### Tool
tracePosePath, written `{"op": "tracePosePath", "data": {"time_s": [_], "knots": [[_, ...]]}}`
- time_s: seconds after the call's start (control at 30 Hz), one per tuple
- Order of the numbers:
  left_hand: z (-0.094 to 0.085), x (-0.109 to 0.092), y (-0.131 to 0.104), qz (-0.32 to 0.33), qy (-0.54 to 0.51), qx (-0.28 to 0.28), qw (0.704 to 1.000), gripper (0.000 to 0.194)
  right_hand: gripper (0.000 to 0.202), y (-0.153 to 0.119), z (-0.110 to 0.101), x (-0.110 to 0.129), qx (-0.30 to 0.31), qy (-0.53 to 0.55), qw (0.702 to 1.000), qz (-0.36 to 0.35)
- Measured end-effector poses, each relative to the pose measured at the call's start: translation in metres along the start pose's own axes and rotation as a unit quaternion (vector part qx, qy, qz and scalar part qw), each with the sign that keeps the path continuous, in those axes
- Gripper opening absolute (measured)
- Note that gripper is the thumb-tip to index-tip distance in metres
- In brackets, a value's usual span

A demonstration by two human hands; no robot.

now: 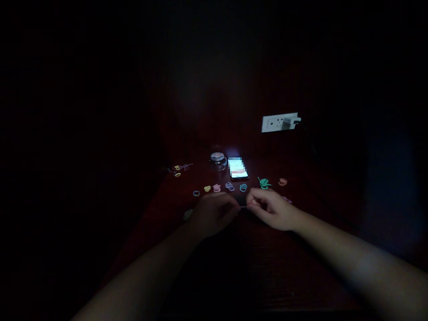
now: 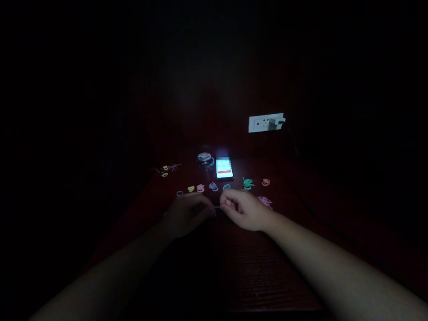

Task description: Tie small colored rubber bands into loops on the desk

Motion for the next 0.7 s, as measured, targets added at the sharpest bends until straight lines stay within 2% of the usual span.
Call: {"op": "tracePosePath", "data": {"time_s": [0.2,0.47,0.7], "knots": [[-0.0069,0.0007,-0.0004,-0.002,0.016,-0.035,0.999,0.012,0.018,-0.0004,-0.0061,0.0,-0.015,0.008,1.0,-0.001],[-0.0067,0.0002,0.0003,0.006,0.018,-0.035,0.999,0.013,0.019,-0.0003,-0.0078,-0.0025,-0.021,0.021,1.0,-0.007],[-0.0073,-0.0025,0.0009,0.008,-0.001,-0.037,0.999,0.009,0.011,-0.0016,-0.0047,-0.0012,-0.002,0.001,1.0,-0.006]]}}
Point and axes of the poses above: each hand's wrist, its own y-axis towards the middle knuckle, its own z-axis out of the palm, x = y × z, the point moved 9 cm from there along y, towards the middle knuckle, and after that the axes turned 11 degrees about y, right-handed, at the moved point
